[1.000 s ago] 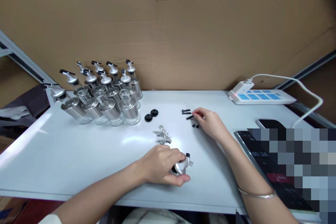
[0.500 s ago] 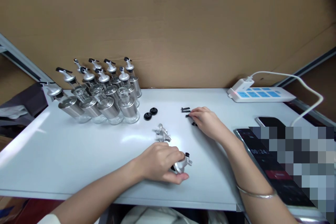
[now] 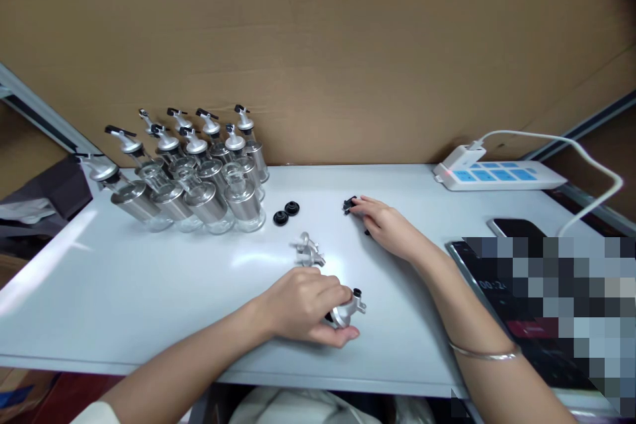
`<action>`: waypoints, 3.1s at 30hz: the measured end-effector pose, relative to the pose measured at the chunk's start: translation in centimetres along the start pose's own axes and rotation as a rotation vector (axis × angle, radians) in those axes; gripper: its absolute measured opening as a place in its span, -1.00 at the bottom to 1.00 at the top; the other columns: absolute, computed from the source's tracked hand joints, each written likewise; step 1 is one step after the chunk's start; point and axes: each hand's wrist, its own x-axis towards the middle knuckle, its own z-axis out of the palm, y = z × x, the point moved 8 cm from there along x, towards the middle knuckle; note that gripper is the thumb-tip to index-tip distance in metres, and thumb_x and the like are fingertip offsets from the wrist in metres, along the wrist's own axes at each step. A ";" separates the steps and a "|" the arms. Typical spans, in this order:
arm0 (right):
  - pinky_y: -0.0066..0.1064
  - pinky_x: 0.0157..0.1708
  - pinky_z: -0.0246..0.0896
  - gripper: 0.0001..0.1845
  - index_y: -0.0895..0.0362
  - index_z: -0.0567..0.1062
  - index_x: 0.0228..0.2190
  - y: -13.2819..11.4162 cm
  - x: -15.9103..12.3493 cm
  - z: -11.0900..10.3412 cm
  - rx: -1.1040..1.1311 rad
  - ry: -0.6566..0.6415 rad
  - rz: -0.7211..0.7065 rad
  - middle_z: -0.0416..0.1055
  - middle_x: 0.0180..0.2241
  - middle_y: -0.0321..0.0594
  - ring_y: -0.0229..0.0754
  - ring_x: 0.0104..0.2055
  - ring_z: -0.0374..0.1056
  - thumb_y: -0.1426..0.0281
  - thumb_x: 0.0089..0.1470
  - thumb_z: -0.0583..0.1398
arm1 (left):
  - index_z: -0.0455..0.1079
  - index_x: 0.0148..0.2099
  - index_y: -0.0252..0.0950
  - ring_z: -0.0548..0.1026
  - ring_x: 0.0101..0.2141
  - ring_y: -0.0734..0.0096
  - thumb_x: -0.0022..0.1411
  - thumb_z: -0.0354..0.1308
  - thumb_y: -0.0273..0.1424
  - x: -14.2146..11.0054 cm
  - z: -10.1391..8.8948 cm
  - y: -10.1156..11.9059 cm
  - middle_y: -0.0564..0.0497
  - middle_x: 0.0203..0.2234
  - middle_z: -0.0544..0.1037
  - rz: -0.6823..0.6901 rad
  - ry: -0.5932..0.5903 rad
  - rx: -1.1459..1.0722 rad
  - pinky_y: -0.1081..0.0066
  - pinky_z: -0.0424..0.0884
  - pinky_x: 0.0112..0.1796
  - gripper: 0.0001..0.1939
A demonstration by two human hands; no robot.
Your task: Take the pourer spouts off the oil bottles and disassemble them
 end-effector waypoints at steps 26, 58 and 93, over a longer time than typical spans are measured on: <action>0.06 0.11 0.09 -0.60 0.24 0.47 -0.05 -2.5 -0.6 -2.6 0.040 0.095 0.062 0.37 0.05 0.11 0.11 0.16 0.21 0.38 0.18 -0.02 | 0.18 -0.32 -0.27 0.24 -0.64 0.51 0.21 -0.03 -0.27 0.0 -1.1 -3.0 0.14 -0.63 0.30 -0.410 0.013 -0.191 0.49 0.17 -0.55 -0.84; -0.46 -0.38 0.17 -0.77 0.16 0.54 -0.46 -10.3 -1.9 -1.8 1.307 -0.322 -0.066 0.42 -0.47 -0.28 -0.32 -0.43 0.29 0.23 -0.08 0.33 | 0.06 -0.29 -0.25 0.20 -0.63 0.59 0.22 -0.04 -0.15 -0.7 0.2 -3.2 0.16 -0.59 0.25 -0.627 0.006 -1.071 0.50 0.19 -0.52 -0.73; -0.43 -0.33 0.22 -0.76 0.15 0.48 -0.45 -9.8 -1.7 -1.8 1.274 -0.265 -0.021 0.39 -0.47 -0.30 -0.30 -0.41 0.31 0.21 -0.02 0.29 | 0.12 -0.15 -0.25 0.22 -0.66 0.58 0.17 0.03 -0.30 -0.5 -2.2 -3.8 0.16 -0.57 0.33 -0.472 0.110 -0.347 0.56 0.21 -0.59 -0.77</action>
